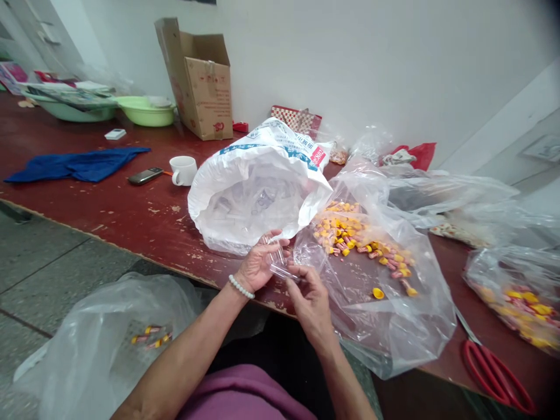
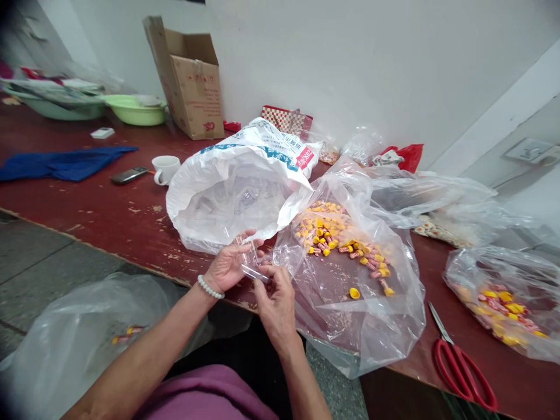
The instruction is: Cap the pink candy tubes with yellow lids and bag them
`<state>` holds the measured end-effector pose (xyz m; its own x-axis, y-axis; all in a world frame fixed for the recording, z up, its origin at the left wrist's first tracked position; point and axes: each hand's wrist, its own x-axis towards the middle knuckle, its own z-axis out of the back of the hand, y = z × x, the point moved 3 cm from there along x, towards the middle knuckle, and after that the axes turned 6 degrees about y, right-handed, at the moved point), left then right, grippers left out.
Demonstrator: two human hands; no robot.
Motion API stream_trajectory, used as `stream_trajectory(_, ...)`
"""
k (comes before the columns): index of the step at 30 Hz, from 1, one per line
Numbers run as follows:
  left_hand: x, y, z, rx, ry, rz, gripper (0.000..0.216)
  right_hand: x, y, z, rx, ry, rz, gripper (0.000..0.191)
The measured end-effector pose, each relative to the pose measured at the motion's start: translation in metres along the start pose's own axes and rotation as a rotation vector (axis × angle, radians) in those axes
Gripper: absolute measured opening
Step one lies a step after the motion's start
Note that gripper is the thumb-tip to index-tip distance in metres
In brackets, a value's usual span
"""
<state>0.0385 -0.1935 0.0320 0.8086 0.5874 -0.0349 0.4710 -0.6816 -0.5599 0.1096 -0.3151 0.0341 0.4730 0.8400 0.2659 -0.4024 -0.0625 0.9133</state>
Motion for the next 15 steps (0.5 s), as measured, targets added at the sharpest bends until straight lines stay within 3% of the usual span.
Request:
stream_trajectory(4, -0.007, -0.002, -0.005, 0.18, 0.107, -0.082, 0.043, 0.001, -0.006, 0.024, 0.066, -0.032, -0.086, 0.025)
stream_trajectory(7, -0.012, 0.0, -0.007, 0.3, 0.137, -0.111, 0.047, 0.006, -0.005, 0.034, 0.009, -0.047, -0.056, 0.027)
stream_trajectory(11, -0.016, 0.003, -0.007, 0.467, 0.146, -0.091, 0.038, 0.014, -0.001, 0.033, -0.089, -0.057, -0.003, 0.033)
stream_trajectory(15, -0.018, 0.005, -0.007, 0.58, 0.243, -0.013, 0.04, 0.017, 0.008, 0.024, -0.173, -0.017, 0.026, 0.03)
